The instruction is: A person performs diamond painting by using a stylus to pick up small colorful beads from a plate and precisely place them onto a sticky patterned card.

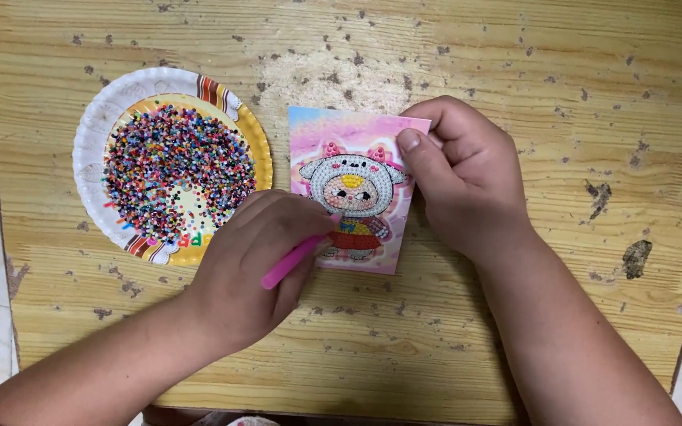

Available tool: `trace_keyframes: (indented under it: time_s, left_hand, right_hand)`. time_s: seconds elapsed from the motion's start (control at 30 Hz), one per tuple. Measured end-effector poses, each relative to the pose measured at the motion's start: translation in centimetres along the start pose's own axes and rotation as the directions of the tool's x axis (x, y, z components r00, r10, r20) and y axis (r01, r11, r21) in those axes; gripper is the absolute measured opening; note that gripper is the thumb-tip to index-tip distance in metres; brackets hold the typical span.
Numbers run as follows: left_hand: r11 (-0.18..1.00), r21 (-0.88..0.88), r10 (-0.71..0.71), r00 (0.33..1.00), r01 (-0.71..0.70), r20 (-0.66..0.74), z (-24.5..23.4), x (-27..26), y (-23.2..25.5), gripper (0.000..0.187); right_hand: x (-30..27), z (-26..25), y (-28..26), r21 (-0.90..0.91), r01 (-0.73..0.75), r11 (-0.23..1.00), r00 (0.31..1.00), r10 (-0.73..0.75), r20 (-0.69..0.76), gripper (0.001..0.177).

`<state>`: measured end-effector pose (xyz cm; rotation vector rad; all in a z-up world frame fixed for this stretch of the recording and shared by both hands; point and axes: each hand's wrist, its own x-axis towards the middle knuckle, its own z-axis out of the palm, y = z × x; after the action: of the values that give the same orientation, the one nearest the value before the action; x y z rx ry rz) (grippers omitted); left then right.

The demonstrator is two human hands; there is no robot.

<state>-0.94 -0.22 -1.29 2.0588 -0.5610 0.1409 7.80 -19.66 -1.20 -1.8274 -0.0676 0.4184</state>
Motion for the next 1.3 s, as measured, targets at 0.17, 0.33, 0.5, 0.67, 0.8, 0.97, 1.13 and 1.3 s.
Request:
trace_keyframes:
  time_s: [0.17, 0.33, 0.5, 0.67, 0.8, 0.97, 1.13, 1.3]
  left_hand:
    - [1.0, 0.003, -0.01, 1.0, 0.01, 0.01, 0.0, -0.1, -0.2, 0.019]
    - [1.0, 0.019, -0.008, 1.0, 0.008, 0.018, 0.1, -0.1, -0.3, 0.018]
    - [0.998, 0.054, -0.012, 1.0, 0.011, 0.024, -0.1, 0.0, -0.1, 0.017]
    - [0.995, 0.047, -0.087, 0.995, 0.09, -0.058, -2.4, 0.2, 0.9, 0.019]
    - [0.892, 0.227, -0.348, 0.915, 0.39, -0.204, -6.7, -0.3, 1.8, 0.018]
    - [0.645, 0.258, -0.634, 0.692, 0.719, -0.344, -11.0, -1.6, 1.1, 0.017]
    - [0.465, 0.166, -0.808, 0.494, 0.869, -0.322, -12.2, -1.2, 0.4, 0.023]
    - [0.457, 0.156, -0.839, 0.483, 0.876, -0.252, -11.9, -1.2, -0.4, 0.022]
  right_hand:
    - [0.1, 0.0, 0.3, 0.047, 0.021, 0.999, 1.0, -0.021, 0.011, 0.008]
    - [0.1, 0.0, 0.5, 0.011, 0.043, 0.999, 0.999, -0.044, 0.013, 0.007]
    - [0.1, -0.1, 0.6, 0.043, 0.049, 0.998, 0.998, -0.051, 0.027, 0.008]
    - [0.1, 0.0, 0.5, 0.019, 0.041, 0.999, 0.999, -0.041, 0.007, 0.009]
    - [0.1, -0.1, 0.8, 0.03, 0.075, 0.997, 0.997, -0.075, 0.013, 0.009]
    - [0.0, 0.0, 1.3, -0.035, 0.104, 0.994, 0.994, -0.105, -0.009, 0.008]
    - [0.0, 0.1, 1.6, -0.083, 0.099, 0.992, 0.994, -0.103, -0.038, 0.009]
    - [-0.1, 0.0, 2.0, -0.05, 0.111, 0.993, 0.992, -0.114, -0.055, 0.008]
